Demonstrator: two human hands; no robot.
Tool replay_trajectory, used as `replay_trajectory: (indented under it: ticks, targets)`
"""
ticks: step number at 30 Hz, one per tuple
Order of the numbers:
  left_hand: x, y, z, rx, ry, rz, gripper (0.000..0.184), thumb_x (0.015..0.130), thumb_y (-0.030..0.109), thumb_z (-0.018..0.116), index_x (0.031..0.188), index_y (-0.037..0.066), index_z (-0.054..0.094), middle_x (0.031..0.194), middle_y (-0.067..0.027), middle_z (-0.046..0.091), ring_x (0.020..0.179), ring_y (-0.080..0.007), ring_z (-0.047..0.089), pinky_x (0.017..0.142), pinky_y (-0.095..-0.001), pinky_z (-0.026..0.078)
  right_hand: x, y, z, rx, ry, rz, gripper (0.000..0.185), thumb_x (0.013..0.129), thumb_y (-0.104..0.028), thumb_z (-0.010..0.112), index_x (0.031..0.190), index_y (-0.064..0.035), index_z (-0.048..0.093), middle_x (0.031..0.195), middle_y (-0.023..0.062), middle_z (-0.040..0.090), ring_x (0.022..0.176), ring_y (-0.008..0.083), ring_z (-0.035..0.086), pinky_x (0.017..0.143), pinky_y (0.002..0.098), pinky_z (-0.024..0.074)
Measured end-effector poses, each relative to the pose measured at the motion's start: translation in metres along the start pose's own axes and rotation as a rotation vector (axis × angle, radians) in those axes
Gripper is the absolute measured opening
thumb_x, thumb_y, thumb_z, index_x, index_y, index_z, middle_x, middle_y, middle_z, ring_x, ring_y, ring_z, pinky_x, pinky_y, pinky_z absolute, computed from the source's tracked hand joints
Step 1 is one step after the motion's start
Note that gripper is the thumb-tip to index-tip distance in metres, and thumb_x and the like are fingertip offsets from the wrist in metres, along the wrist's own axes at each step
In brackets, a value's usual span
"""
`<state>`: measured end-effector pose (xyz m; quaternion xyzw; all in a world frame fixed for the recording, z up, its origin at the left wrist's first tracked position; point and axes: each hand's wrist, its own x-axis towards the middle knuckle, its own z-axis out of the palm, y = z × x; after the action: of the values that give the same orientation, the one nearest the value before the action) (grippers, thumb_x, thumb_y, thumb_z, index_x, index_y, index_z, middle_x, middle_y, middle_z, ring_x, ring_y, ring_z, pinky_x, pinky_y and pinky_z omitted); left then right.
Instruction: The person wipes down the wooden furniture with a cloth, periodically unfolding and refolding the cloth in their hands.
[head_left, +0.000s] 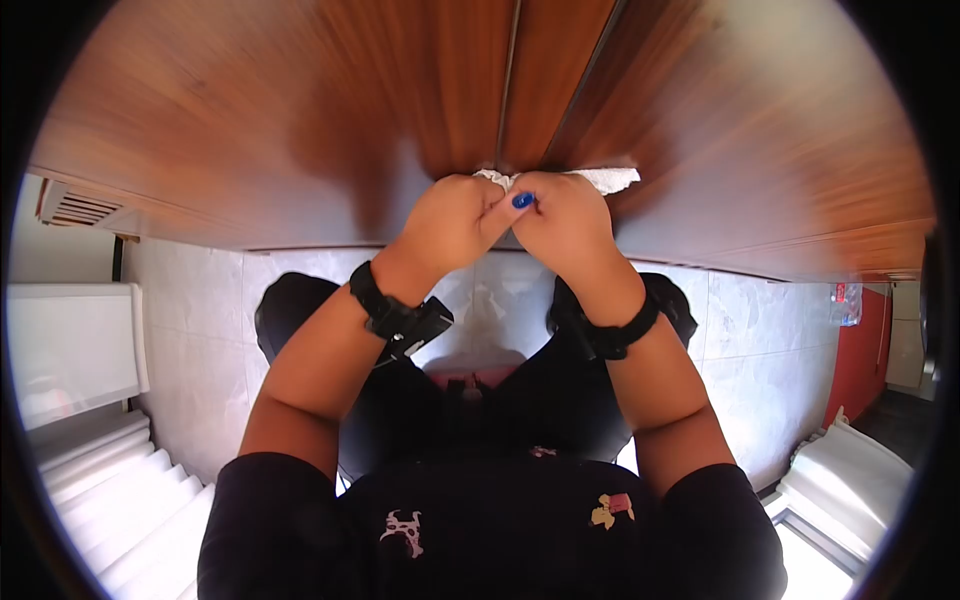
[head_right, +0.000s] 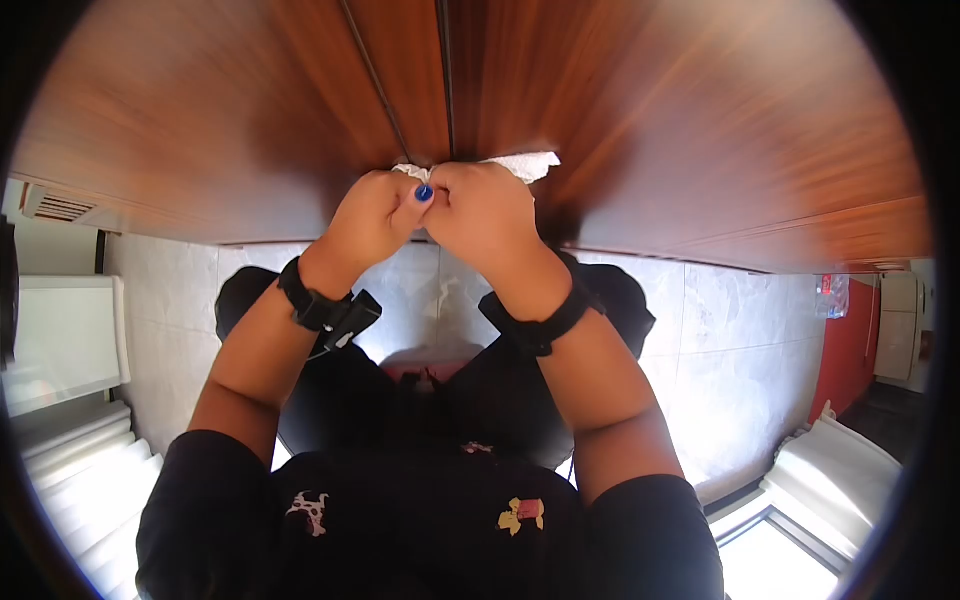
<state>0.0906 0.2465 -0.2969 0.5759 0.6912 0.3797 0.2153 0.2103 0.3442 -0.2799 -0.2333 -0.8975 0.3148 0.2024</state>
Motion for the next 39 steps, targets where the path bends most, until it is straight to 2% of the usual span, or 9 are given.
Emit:
replay_trajectory:
  ticks: [9, 13, 16, 19, 21, 23, 27, 35, 39]
  targets:
    - [-0.004, -0.019, 0.018, 0.051, -0.048, -0.131, 0.049, 0.089, 0.040, 0.046, 0.065, -0.002, 0.054, 0.054, -0.0189, 0.044, 0.047, -0.0321, 0.040, 0.046, -0.0376, 0.034, -0.007, 0.031, 0.027, 0.144, -0.098, 0.016, 0.011, 0.069, -0.014, 0.055, 0.073, -0.0050, 0.061, 0.068, 0.0174, 0.058, 0.065, 0.0367, 0.056, 0.057, 0.0411, 0.0451]
    - [0.000, -0.009, 0.012, 0.106, 0.181, 0.121, 0.055, 0.081, 0.049, 0.055, 0.052, 0.003, 0.051, 0.048, -0.0131, 0.046, 0.044, -0.0294, 0.045, 0.043, -0.0360, 0.037, -0.008, 0.017, 0.012, 0.198, 0.031, 0.025, 0.008, 0.070, -0.012, 0.055, 0.072, -0.0068, 0.061, 0.062, 0.0148, 0.056, 0.057, 0.0335, 0.055, 0.052, 0.0370, 0.0442]
    - [0.000, 0.007, -0.005, -0.005, 0.096, 0.047, 0.040, 0.088, 0.032, 0.050, 0.065, -0.002, 0.052, 0.055, -0.0149, 0.046, 0.047, -0.0244, 0.041, 0.047, -0.0330, 0.035, -0.004, 0.009, 0.006, 0.191, 0.096, 0.010, 0.007, 0.070, -0.012, 0.056, 0.068, -0.0075, 0.060, 0.060, 0.0136, 0.056, 0.054, 0.0317, 0.055, 0.049, 0.0361, 0.0432]
    - [0.000, 0.000, 0.000, 0.091, 0.020, -0.005, 0.042, 0.090, 0.033, 0.046, 0.069, -0.002, 0.056, 0.059, -0.0172, 0.050, 0.049, -0.0296, 0.045, 0.049, -0.0350, 0.037, -0.002, 0.013, 0.019, 0.192, 0.085, 0.015, 0.011, 0.070, -0.014, 0.055, 0.066, -0.0066, 0.061, 0.062, 0.0147, 0.057, 0.057, 0.0332, 0.056, 0.051, 0.0383, 0.0442]
    - [-0.005, -0.024, 0.017, 0.074, 0.024, -0.058, 0.050, 0.090, 0.040, 0.042, 0.065, -0.001, 0.057, 0.059, -0.0175, 0.052, 0.054, -0.0331, 0.048, 0.052, -0.0376, 0.040, -0.006, 0.033, 0.053, -0.216, -0.027, -0.020, 0.016, 0.071, -0.017, 0.051, 0.070, -0.0056, 0.063, 0.068, 0.0165, 0.060, 0.066, 0.0362, 0.058, 0.058, 0.0418, 0.0465]
    - [-0.012, -0.057, 0.037, 0.056, 0.017, -0.107, 0.059, 0.090, 0.047, 0.038, 0.061, 0.000, 0.058, 0.058, -0.0177, 0.054, 0.058, -0.0367, 0.052, 0.055, -0.0402, 0.043, -0.006, 0.041, 0.076, -0.128, -0.262, 0.239, 0.021, 0.072, -0.017, 0.048, 0.073, -0.0046, 0.065, 0.073, 0.0183, 0.062, 0.074, 0.0387, 0.059, 0.065, 0.0442, 0.0473]
    - [-0.017, -0.089, 0.049, 0.089, -0.169, -0.190, 0.059, 0.093, 0.045, 0.029, 0.074, -0.001, 0.060, 0.069, -0.0218, 0.057, 0.071, -0.0400, 0.053, 0.066, -0.0415, 0.043, -0.009, 0.059, 0.106, -0.100, -0.343, 0.290, 0.021, 0.073, -0.016, 0.047, 0.076, -0.0048, 0.065, 0.077, 0.0188, 0.062, 0.077, 0.0383, 0.059, 0.068, 0.0438, 0.0474]
    - [-0.018, -0.068, 0.035, 0.083, -0.165, -0.122, 0.047, 0.093, 0.038, 0.034, 0.083, 0.000, 0.060, 0.074, -0.0217, 0.057, 0.069, -0.0401, 0.052, 0.062, -0.0405, 0.043, -0.012, 0.033, 0.072, -0.105, -0.174, 0.080, 0.017, 0.071, -0.012, 0.050, 0.078, -0.0068, 0.065, 0.072, 0.0150, 0.062, 0.071, 0.0353, 0.059, 0.062, 0.0404, 0.0470]
    - [-0.024, -0.038, 0.007, 0.042, 0.078, 0.070, 0.040, 0.092, 0.032, 0.039, 0.080, 0.000, 0.059, 0.069, -0.0165, 0.058, 0.062, -0.0286, 0.056, 0.057, -0.0326, 0.044, -0.012, 0.010, 0.038, 0.034, 0.009, -0.011, 0.012, 0.070, -0.010, 0.053, 0.075, -0.0064, 0.063, 0.066, 0.0126, 0.061, 0.062, 0.0298, 0.059, 0.056, 0.0362, 0.0464]
